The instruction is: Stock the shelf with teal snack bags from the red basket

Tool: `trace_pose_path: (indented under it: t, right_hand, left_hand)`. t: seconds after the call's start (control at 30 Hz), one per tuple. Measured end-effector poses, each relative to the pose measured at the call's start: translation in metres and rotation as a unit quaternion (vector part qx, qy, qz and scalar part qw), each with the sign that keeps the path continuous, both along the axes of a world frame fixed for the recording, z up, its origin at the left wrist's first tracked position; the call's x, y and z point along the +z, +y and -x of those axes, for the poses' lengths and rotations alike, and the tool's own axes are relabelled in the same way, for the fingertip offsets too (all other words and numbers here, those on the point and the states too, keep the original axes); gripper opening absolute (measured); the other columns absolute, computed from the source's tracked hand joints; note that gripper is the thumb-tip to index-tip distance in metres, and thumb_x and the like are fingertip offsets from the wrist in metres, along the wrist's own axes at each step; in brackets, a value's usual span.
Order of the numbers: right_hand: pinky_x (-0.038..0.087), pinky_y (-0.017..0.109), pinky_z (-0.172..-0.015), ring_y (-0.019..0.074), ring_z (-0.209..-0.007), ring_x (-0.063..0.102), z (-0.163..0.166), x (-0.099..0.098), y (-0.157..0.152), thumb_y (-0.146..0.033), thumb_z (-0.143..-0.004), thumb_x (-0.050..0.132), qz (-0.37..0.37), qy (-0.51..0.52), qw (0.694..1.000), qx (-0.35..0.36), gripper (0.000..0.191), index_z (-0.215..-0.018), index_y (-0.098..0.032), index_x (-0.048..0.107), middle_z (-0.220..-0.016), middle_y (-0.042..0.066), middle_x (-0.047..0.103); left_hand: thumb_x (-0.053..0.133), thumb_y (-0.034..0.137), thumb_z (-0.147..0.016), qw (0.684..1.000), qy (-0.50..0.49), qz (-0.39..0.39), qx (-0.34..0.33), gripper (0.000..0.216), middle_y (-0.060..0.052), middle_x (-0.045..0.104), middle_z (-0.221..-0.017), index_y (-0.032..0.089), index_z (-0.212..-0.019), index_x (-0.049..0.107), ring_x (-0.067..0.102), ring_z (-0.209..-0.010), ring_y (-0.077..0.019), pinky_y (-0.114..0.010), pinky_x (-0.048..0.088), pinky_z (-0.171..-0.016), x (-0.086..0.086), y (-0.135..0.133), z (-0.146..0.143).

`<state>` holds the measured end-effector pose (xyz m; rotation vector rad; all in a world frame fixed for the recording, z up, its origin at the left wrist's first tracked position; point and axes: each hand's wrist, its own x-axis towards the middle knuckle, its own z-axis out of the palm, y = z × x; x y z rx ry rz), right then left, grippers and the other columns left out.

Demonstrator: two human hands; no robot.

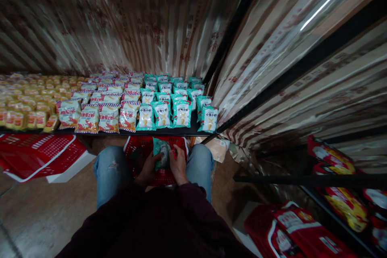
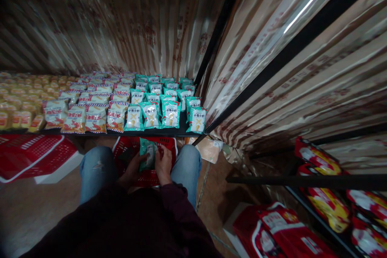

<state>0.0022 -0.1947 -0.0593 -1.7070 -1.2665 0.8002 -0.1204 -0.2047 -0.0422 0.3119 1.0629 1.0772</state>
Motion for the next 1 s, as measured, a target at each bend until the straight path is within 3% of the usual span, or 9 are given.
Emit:
trace_pose_path:
  t: [0.13, 0.3, 0.43, 0.67, 0.8, 1.0]
  right_hand:
    - [0.048, 0.033, -0.084, 0.0219, -0.09, 0.064, 0.0, -0.001, -0.001, -0.047, -0.083, 0.053, 0.078, 0.068, 0.995, -0.006, 0.05, -0.121, -0.016, 0.06, -0.102, 0.01, 0.068]
    - [0.049, 0.027, -0.071, 0.0188, -0.081, 0.063, 0.002, -0.005, -0.002, -0.05, -0.085, 0.049, 0.073, 0.133, 0.988, 0.011, 0.038, -0.104, -0.022, 0.067, -0.087, 0.003, 0.071]
    - [0.049, 0.028, -0.07, 0.0193, -0.08, 0.063, 0.001, -0.006, -0.002, -0.048, -0.087, 0.044, 0.052, 0.114, 0.992, 0.019, 0.036, -0.098, -0.023, 0.068, -0.083, 0.002, 0.07]
    - [0.045, 0.031, -0.087, 0.0211, -0.094, 0.063, -0.002, 0.004, -0.003, -0.045, -0.088, 0.038, 0.014, 0.047, 0.999, 0.024, 0.039, -0.104, -0.021, 0.065, -0.101, 0.007, 0.07]
    - [0.046, 0.029, -0.077, 0.0195, -0.084, 0.063, -0.002, 0.009, -0.004, -0.052, -0.088, 0.039, 0.051, 0.062, 0.996, 0.028, 0.04, -0.104, -0.023, 0.063, -0.092, 0.004, 0.07]
    - [0.043, 0.025, -0.065, 0.0161, -0.067, 0.058, -0.003, 0.006, -0.002, -0.052, -0.085, 0.044, 0.058, 0.068, 0.995, 0.033, 0.036, -0.088, -0.023, 0.064, -0.072, 0.0, 0.065]
  left_hand:
    - [0.072, 0.024, -0.064, 1.0, -0.025, 0.01, 0.013, 0.043, -0.004, 0.072, -0.093, 0.018, -0.105, 0.059, 0.069, -0.089, -0.0213, -0.033, 0.055, -0.077, 0.005, 0.0, -0.001]
    - [0.067, 0.022, -0.069, 0.999, -0.03, 0.027, 0.015, 0.034, -0.004, 0.072, -0.089, 0.018, -0.101, 0.061, 0.069, -0.089, -0.0236, -0.035, 0.056, -0.076, 0.004, 0.001, -0.001]
    - [0.067, 0.024, -0.069, 1.0, -0.021, 0.019, 0.005, 0.034, -0.004, 0.072, -0.089, 0.019, -0.101, 0.062, 0.069, -0.092, -0.0247, -0.036, 0.056, -0.078, 0.002, 0.0, 0.0]
    - [0.066, 0.021, -0.068, 0.999, -0.048, 0.003, 0.008, 0.04, -0.003, 0.072, -0.093, 0.019, -0.107, 0.06, 0.068, -0.092, -0.0238, -0.036, 0.056, -0.081, -0.002, -0.002, 0.0]
    - [0.066, 0.024, -0.065, 0.999, -0.051, -0.017, -0.01, 0.045, -0.004, 0.071, -0.096, 0.019, -0.109, 0.061, 0.067, -0.095, -0.0241, -0.036, 0.055, -0.081, -0.001, -0.002, 0.001]
    - [0.067, 0.04, -0.072, 0.997, -0.045, -0.053, -0.037, 0.043, -0.009, 0.072, -0.098, 0.017, -0.109, 0.064, 0.065, -0.103, -0.0279, -0.039, 0.053, -0.087, 0.003, -0.005, 0.002]
